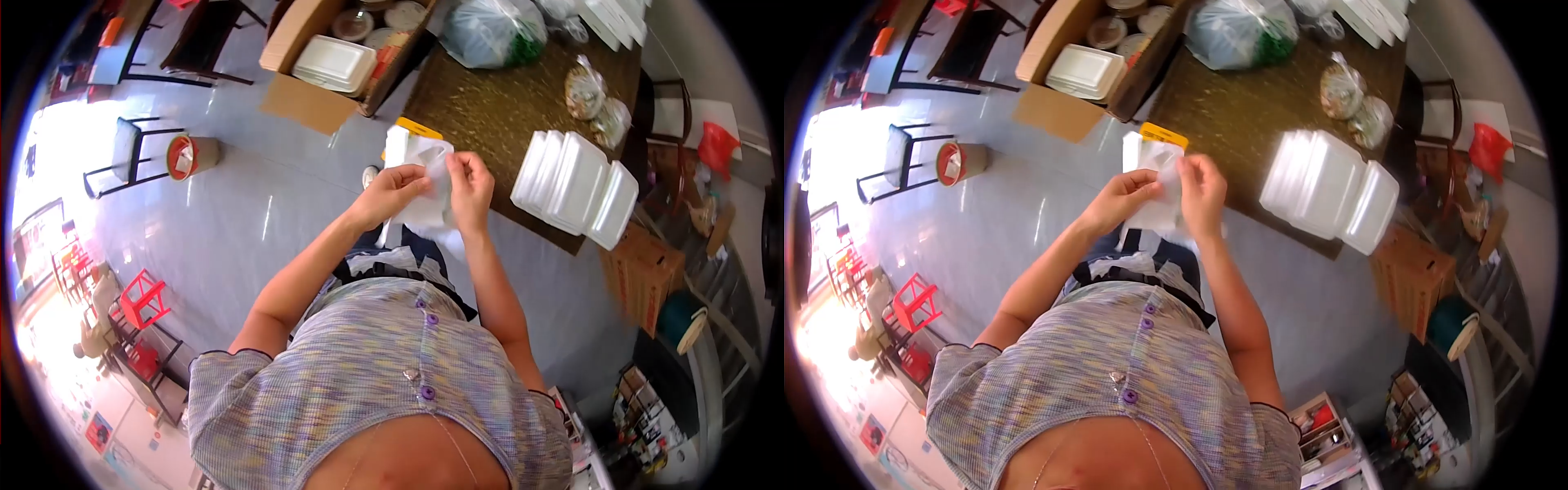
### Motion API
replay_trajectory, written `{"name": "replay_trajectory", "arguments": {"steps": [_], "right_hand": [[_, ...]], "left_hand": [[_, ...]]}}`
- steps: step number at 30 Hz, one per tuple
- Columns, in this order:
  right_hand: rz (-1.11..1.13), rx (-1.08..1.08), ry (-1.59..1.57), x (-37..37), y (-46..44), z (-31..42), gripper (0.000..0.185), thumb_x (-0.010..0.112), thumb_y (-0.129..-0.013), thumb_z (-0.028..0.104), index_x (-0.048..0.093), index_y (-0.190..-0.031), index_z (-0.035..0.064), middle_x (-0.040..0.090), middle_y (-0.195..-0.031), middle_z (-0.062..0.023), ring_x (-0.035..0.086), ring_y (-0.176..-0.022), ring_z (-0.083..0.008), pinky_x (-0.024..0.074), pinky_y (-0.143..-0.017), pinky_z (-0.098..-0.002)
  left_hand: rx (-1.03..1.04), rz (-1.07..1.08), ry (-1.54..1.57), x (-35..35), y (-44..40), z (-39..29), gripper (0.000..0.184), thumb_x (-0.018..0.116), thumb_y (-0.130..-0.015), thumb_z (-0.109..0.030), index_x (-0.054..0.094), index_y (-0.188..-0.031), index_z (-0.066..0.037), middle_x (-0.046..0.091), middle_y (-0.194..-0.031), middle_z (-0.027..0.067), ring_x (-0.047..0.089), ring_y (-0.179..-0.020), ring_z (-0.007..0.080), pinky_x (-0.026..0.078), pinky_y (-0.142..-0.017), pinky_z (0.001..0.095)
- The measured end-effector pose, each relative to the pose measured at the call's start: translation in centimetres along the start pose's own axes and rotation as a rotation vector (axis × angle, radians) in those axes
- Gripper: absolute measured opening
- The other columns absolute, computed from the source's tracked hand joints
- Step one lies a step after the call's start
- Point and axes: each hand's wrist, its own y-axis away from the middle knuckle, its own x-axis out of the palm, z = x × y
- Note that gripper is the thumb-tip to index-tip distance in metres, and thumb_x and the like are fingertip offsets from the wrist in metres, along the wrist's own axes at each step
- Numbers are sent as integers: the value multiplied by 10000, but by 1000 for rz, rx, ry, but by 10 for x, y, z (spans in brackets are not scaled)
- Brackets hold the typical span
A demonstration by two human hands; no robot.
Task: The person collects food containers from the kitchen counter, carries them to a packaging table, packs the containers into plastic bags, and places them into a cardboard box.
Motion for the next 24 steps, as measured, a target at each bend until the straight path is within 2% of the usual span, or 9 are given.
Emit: {"name": "replay_trajectory", "arguments": {"steps": [3, 7, 11, 12, 14, 15, 19, 20, 24], "right_hand": [[-37, 59, -139, -14, -7, 5, 146, 548, -874, 139, 567, -806, 12, 533, -727, 29, 452, -676, -36, 364, -606, -182], [-21, 102, -287, -20, 2, 6, 143, 535, -879, 151, 559, -837, 17, 532, -755, 20, 465, -719, -51, 374, -658, -186], [38, 213, -577, -9, 15, 3, 121, 504, -895, 147, 535, -874, 32, 507, -812, 22, 437, -731, -55, 347, -675, -172], [35, 266, -698, -6, 17, 3, 114, 496, -897, 142, 529, -880, 34, 506, -828, 16, 438, -728, -61, 347, -677, -172], [-4, 226, -639, -8, 13, -10, 163, 540, -878, 192, 514, -914, 36, 511, -851, 6, 468, -761, -73, 367, -685, -185], [-28, 209, -604, -12, 13, -16, 199, 561, -868, 218, 507, -932, 37, 514, -863, 1, 483, -777, -79, 378, -689, -191], [172, -114, 63, -26, 11, -1, 535, 729, -705, 356, 445, -1033, 43, 570, -894, -103, 588, -812, -183, 460, -638, -307], [183, -98, 366, -27, 11, 7, 460, 744, -675, 260, 487, -996, 53, 601, -815, -166, 611, -734, -279, 466, -623, -366], [-14, -116, 563, -44, -14, -39, 196, 654, -643, 57, 581, -825, 61, 617, -797, -169, 606, -756, -324, 460, -644, -395]], "left_hand": [[115, -2, -250, 14, -3, 4, 347, 506, -896, -286, 534, -1059, 19, 597, -911, 75, 570, -817, 173, 446, -746, 285], [116, -421, -778, 24, -19, -7, 475, 662, -752, -371, 544, -1050, -21, 568, -957, 169, 562, -872, 235, 438, -753, 310], [523, -551, -968, 8, -56, 10, 591, 647, -702, -222, 403, -1182, 21, 405, -1184, 263, 343, -1144, 416, 310, -948, 457], [649, -514, -1101, 7, -53, 13, 521, 630, -697, -191, 458, -1155, -12, 450, -1169, 251, 406, -1112, 406, 350, -921, 434], [339, -429, -397, 16, -55, 11, 428, 608, -701, -166, 523, -1096, -24, 541, -1061, 233, 501, -1016, 385, 396, -874, 403], [356, -460, -745, 16, -58, 8, 329, 609, -696, -113, 578, -1010, -20, 615, -894, 192, 589, -851, 347, 449, -787, 364], [531, -481, -459, -4, -61, -10, 293, 668, -676, -109, 596, -929, 19, 641, -785, 115, 621, -746, 189, 474, -663, 305], [496, -494, -358, -5, -53, -22, 245, 633, -701, -73, 594, -923, 24, 631, -771, 106, 599, -732, 181, 467, -666, 292], [528, -776, -201, -53, -53, -20, 187, 604, -723, -56, 594, -890, 26, 623, -780, 111, 564, -737, 160, 450, -681, 271]]}}
